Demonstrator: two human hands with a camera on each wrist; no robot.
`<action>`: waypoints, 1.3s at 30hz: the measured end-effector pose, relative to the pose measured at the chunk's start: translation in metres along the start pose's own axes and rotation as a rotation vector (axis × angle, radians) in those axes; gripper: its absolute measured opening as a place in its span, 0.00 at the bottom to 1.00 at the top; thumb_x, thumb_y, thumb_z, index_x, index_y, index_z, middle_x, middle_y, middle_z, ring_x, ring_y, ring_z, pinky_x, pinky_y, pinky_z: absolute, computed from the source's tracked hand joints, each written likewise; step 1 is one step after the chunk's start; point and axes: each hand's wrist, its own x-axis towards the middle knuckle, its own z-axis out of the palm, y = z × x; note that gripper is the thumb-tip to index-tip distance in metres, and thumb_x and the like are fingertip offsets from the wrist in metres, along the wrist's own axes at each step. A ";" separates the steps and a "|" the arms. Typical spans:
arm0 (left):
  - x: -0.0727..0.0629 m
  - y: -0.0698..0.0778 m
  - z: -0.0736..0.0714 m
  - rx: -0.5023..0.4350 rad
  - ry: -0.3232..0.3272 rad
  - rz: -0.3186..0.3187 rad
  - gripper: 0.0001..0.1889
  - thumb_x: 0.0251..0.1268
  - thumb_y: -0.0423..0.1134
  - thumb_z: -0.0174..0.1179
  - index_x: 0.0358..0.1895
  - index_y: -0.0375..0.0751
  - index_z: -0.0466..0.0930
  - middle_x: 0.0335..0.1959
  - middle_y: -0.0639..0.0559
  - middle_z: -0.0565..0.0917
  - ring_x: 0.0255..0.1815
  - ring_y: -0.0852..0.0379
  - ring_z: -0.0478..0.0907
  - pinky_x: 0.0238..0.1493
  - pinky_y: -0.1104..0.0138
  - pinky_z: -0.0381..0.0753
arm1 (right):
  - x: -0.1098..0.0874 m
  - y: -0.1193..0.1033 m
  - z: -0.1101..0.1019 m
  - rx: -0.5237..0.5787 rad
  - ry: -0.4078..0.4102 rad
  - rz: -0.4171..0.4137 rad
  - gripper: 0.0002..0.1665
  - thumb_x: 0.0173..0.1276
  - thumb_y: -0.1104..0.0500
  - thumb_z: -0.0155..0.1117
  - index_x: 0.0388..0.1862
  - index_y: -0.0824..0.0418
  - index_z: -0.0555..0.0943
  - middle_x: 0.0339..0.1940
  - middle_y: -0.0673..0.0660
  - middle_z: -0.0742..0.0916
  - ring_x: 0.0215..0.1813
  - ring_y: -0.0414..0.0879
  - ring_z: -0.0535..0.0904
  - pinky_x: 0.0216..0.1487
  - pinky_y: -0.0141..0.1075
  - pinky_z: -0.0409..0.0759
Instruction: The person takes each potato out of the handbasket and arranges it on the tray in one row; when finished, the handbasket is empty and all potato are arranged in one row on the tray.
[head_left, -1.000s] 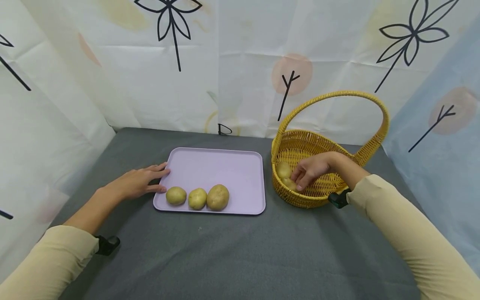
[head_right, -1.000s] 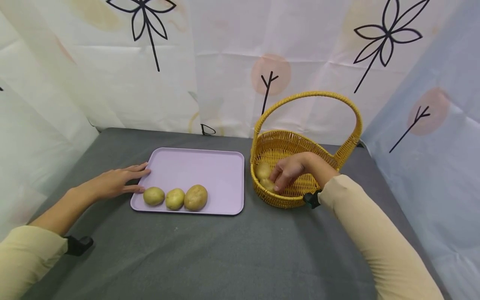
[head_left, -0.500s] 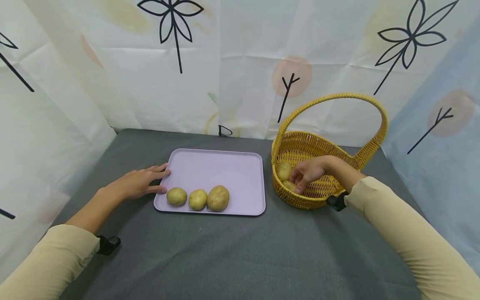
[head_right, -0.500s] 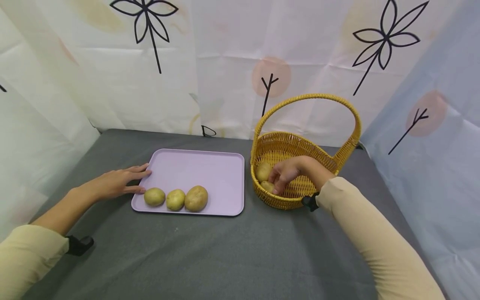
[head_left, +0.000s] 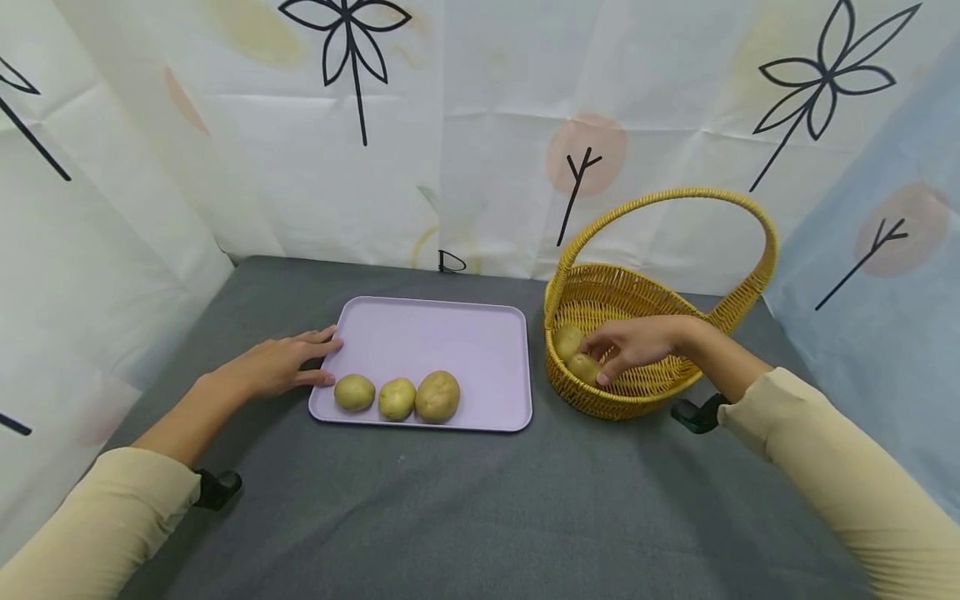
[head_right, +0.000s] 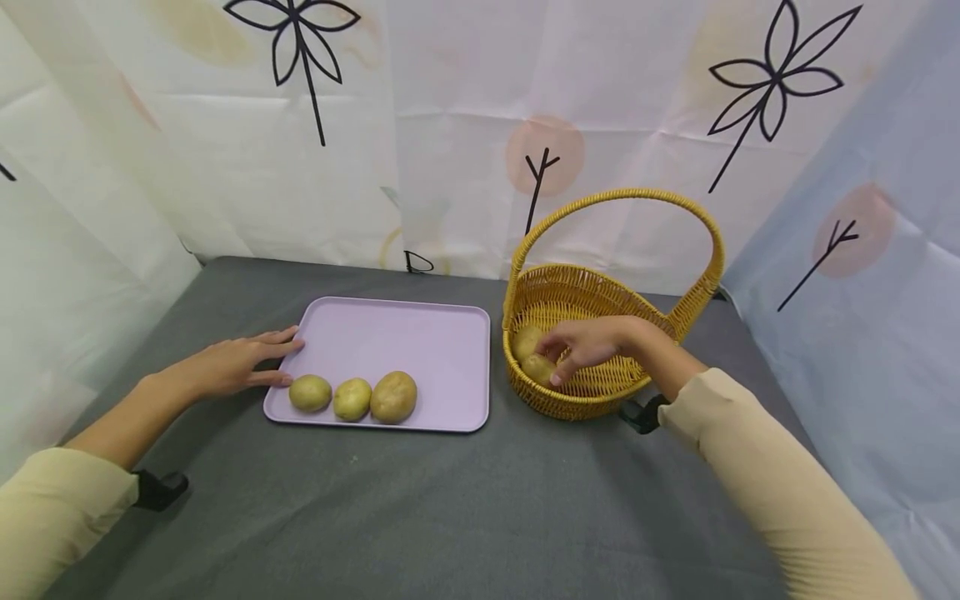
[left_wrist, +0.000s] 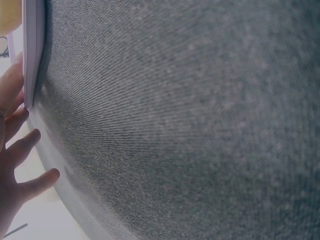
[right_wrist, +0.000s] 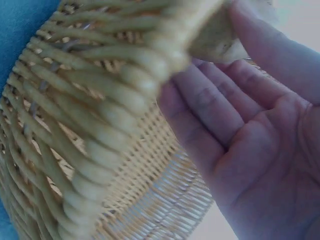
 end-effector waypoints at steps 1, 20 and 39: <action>0.000 0.000 0.000 0.005 0.002 0.003 0.38 0.68 0.56 0.61 0.73 0.34 0.66 0.76 0.32 0.60 0.73 0.29 0.60 0.62 0.34 0.62 | -0.003 -0.002 0.000 0.009 0.019 -0.011 0.29 0.71 0.55 0.66 0.64 0.70 0.73 0.60 0.61 0.80 0.65 0.57 0.74 0.64 0.52 0.71; 0.000 0.002 0.000 0.008 0.008 0.014 0.38 0.68 0.57 0.60 0.72 0.34 0.67 0.75 0.33 0.61 0.72 0.29 0.61 0.62 0.35 0.63 | -0.005 -0.035 0.016 0.235 0.304 -0.189 0.30 0.75 0.60 0.61 0.70 0.72 0.67 0.54 0.61 0.85 0.60 0.56 0.81 0.58 0.42 0.79; 0.001 0.003 -0.001 0.026 -0.002 0.000 0.38 0.68 0.57 0.61 0.72 0.34 0.67 0.76 0.32 0.60 0.72 0.29 0.62 0.61 0.35 0.64 | 0.067 -0.063 0.086 0.431 0.318 -0.257 0.30 0.76 0.65 0.56 0.72 0.74 0.62 0.33 0.67 0.88 0.38 0.56 0.87 0.44 0.50 0.84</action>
